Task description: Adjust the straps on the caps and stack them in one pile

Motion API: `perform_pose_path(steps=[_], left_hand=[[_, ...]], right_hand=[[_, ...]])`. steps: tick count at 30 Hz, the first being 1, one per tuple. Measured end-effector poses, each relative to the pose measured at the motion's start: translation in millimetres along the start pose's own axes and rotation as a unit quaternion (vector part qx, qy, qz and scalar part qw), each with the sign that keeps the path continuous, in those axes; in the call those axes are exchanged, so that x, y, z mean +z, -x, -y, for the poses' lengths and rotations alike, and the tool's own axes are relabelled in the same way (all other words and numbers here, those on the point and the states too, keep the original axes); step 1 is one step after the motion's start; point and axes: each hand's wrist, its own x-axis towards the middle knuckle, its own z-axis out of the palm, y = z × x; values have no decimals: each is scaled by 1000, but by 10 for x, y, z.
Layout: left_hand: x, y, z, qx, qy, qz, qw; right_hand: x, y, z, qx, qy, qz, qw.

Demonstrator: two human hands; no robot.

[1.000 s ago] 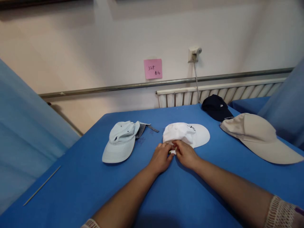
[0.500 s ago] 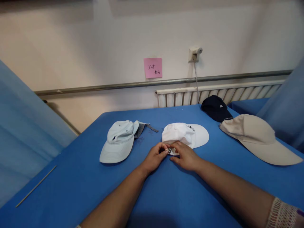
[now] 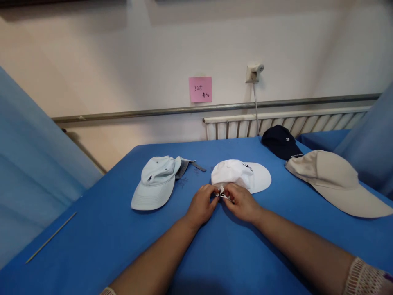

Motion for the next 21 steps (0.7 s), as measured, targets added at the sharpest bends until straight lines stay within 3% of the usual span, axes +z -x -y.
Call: perform_pose_path(steps=[7, 13, 17, 21], left_hand=[[-67, 40, -138, 49, -29, -6, 998], [-97, 50, -124, 33, -43, -18, 998], [-164, -30, 59, -80, 34, -110, 990], [-269, -113, 300, -240, 219, -201, 924]], right_hand=[[12, 28, 35, -9, -72, -20, 997], [-57, 28, 100, -48, -52, -39, 997], [-120, 48, 173, -62, -28, -70, 995], [-191, 74, 208, -106, -31, -42, 993]])
